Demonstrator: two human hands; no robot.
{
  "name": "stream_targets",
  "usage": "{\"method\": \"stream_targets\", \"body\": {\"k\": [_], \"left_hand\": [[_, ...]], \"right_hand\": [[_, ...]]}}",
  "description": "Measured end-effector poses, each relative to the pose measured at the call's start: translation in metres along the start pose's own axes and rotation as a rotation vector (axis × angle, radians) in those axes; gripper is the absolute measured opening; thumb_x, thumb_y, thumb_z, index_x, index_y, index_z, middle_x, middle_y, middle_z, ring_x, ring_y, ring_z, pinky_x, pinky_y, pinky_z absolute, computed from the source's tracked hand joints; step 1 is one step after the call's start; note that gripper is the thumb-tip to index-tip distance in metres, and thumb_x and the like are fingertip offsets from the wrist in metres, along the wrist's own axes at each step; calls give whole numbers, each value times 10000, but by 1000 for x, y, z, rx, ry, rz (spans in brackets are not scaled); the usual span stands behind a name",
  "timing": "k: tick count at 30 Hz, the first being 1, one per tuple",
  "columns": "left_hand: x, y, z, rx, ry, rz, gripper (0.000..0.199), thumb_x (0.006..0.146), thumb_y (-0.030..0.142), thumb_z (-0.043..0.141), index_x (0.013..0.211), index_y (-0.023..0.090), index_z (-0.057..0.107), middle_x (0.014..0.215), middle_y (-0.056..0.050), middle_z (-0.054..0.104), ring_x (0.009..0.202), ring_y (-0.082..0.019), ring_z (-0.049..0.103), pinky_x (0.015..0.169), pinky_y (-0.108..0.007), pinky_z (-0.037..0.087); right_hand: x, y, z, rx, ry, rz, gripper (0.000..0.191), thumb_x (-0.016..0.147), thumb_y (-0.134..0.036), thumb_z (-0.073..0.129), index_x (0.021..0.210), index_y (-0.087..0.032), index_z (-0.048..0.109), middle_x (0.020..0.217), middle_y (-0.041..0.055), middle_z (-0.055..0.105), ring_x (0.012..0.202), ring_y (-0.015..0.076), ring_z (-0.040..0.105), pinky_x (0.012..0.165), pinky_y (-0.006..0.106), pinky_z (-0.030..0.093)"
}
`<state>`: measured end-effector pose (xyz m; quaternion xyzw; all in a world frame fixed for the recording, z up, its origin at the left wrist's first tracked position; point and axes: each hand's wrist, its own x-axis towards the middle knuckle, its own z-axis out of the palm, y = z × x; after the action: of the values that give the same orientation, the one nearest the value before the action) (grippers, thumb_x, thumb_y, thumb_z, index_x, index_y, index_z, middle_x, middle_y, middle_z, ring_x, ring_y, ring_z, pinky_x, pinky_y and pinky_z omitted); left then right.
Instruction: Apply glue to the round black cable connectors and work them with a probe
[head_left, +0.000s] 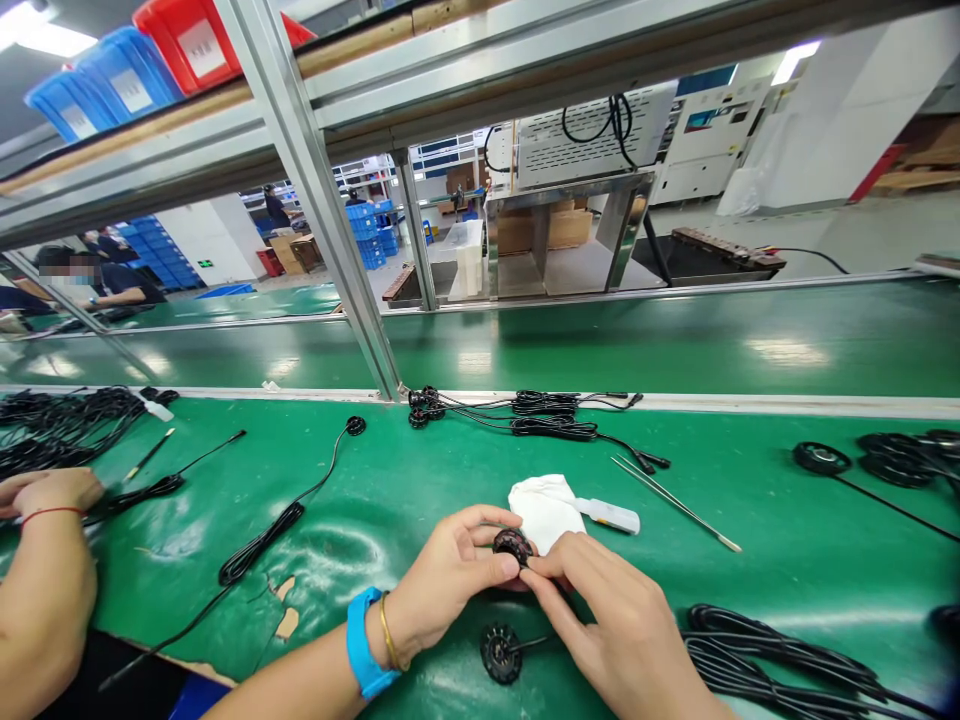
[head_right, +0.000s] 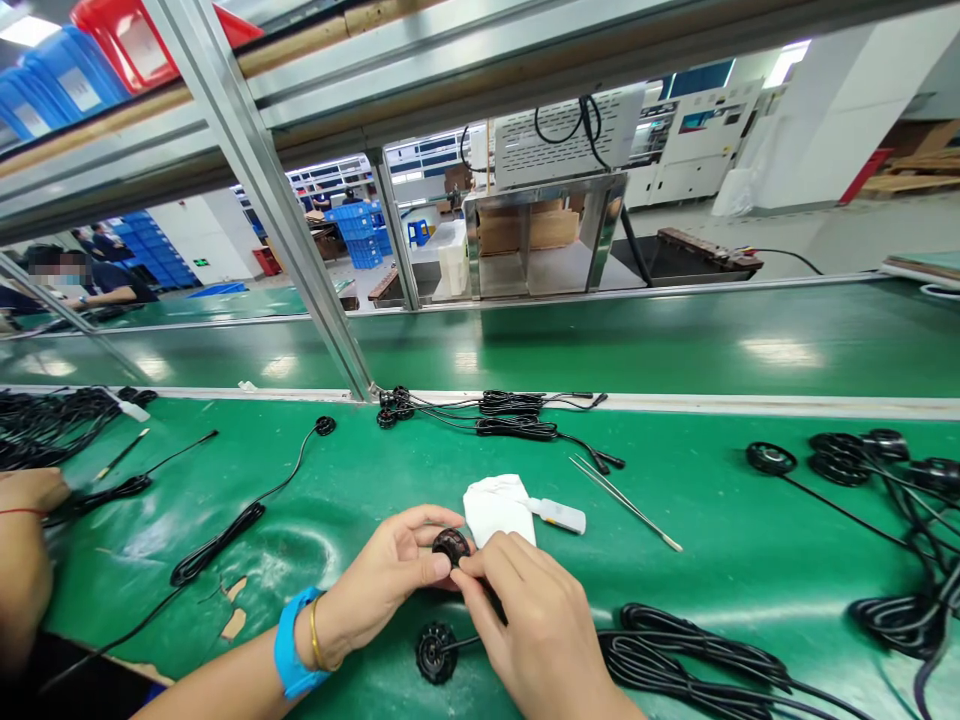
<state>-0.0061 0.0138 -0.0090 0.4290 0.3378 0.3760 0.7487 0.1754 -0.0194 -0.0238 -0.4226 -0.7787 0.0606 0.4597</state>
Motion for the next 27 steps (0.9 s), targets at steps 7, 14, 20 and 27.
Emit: {"method": "stream_targets", "body": {"k": [7, 14, 20, 27], "left_hand": [[-6, 0, 4, -72, -17, 73, 373, 747, 212, 830, 1087, 142, 692, 946, -76, 724, 858, -143, 662, 797, -237, 526], [-3, 4, 1, 29, -107, 28, 361, 814, 302, 774, 1131, 156, 679, 1070, -95, 657, 962, -191, 624, 864, -321, 528], [1, 5, -4, 108, -15, -22, 334, 781, 248, 789, 1076, 137, 679, 967, -94, 700, 906, -195, 665, 804, -285, 508], [1, 4, -4, 98, 47, -97, 326, 770, 240, 770, 1057, 121, 673, 969, -109, 704, 899, -219, 703, 695, -249, 497]], "right_hand": [[3, -2, -7, 177, -18, 34, 79, 951, -168, 584, 881, -204, 584, 770, 1, 606, 682, 137, 595, 627, 246, 446], [3, -1, -6, 147, -32, 38, 96, 958, -166, 568, 876, -203, 601, 762, 14, 605, 688, 148, 568, 632, 262, 423], [11, 15, -14, 212, -191, 219, 172, 964, -319, 549, 843, -220, 620, 779, 12, 636, 714, 160, 597, 647, 266, 454], [19, 83, -52, -124, -250, 591, 301, 806, -484, 630, 980, -251, 705, 1065, 86, 672, 1057, 319, 574, 893, 439, 444]]}}
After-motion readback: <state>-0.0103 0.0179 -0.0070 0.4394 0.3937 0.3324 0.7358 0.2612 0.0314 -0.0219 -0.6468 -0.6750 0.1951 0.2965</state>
